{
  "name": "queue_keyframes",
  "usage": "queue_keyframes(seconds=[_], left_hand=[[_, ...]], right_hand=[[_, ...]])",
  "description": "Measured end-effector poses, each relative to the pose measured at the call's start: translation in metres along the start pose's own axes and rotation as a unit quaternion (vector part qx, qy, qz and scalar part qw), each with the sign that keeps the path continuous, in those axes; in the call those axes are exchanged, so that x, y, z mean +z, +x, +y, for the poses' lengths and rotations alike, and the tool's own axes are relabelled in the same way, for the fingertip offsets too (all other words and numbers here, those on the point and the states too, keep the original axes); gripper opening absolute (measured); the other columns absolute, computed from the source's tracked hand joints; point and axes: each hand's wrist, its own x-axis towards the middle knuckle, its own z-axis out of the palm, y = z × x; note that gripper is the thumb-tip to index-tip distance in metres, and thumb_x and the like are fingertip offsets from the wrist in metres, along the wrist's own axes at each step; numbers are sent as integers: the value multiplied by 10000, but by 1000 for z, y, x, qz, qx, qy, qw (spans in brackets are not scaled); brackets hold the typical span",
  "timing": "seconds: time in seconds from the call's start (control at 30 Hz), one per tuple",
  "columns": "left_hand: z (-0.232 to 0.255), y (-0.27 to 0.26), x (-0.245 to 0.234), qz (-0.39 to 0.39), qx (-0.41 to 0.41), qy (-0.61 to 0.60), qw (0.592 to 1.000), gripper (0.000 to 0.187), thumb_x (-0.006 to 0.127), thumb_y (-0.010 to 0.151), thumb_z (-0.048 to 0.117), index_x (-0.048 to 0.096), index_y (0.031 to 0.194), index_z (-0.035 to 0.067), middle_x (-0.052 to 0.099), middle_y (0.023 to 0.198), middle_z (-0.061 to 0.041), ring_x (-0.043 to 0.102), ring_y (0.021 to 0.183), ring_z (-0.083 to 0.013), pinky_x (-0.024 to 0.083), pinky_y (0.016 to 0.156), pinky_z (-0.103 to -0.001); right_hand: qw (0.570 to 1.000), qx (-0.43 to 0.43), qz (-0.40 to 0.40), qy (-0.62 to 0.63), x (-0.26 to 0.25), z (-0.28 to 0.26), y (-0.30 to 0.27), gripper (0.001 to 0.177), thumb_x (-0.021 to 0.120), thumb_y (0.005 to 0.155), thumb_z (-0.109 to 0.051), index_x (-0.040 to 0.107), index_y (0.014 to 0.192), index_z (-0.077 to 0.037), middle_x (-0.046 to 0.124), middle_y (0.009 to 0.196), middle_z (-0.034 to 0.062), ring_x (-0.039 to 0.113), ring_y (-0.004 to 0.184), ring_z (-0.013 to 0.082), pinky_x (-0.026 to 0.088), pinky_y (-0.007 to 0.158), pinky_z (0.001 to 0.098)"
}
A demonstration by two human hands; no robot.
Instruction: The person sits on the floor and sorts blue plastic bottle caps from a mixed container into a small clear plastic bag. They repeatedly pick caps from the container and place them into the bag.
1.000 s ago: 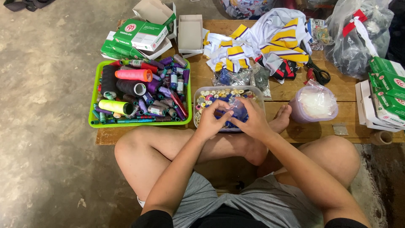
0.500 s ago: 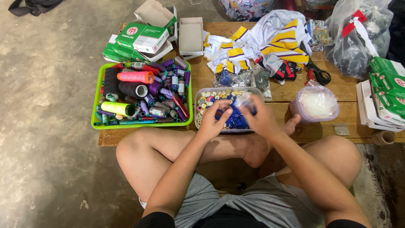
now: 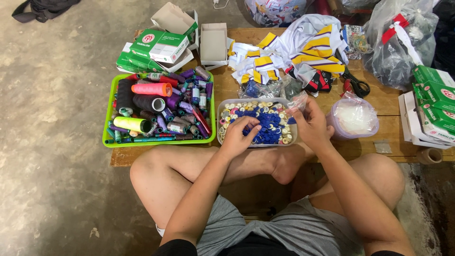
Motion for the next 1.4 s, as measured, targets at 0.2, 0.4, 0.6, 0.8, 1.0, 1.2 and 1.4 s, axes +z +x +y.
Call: queue_keyframes(seconds=[0.2,0.4,0.6,0.8,1.0,1.2,1.4], left_hand=[[-4,-1,4,-16,12,12,1000,81,759,898,105,718,966,88,710,797,-72,694,781,-240,575,710,-365],[-5,3,0,-58,-30,9,998,52,738,895,97,714,942,97,700,784,-78,697,768,-256,568,723,-386],[-1,7,-1,-109,-44,23,993,55,732,867,81,700,910,72,685,753,-142,697,756,-344,563,710,-450],[-7,8,1,-144,-74,41,986,45,729,859,121,714,900,112,697,760,-116,712,772,-317,570,725,-422],[-14,6,5,-124,-83,40,988,56,741,846,114,720,896,127,702,761,-90,718,776,-294,575,731,-397],[-10,20,7,-169,-132,82,973,84,715,874,146,717,957,153,724,820,-65,728,820,-271,583,762,-409],[-2,39,1,-298,-131,211,922,164,681,889,177,667,1049,143,725,910,-95,737,911,-340,582,825,-476]], right_hand=[[1000,15,-6,3,-3,11,-2,257,639,970,7,649,1226,-24,719,878,118,632,813,131,545,766,294],[1000,7,7,-23,-11,32,-5,481,851,848,-105,648,1280,-48,726,973,144,636,901,166,527,905,366],[997,39,9,-67,-3,-51,-10,441,833,902,-214,648,1279,-79,735,1024,117,656,971,148,496,994,359],[982,36,-23,-183,-11,35,-3,301,703,995,-418,697,1249,-255,732,846,-7,691,909,167,136,1200,375],[995,15,-83,-60,-14,-7,0,210,555,1088,-199,717,1174,-96,668,683,15,629,633,119,516,747,292],[956,13,-63,-287,-17,67,-12,226,689,993,-455,711,1014,-231,679,632,-2,702,773,279,191,1221,436],[971,149,-101,-160,5,-17,0,565,920,716,-309,664,1208,-202,661,734,90,648,776,215,507,796,353]])
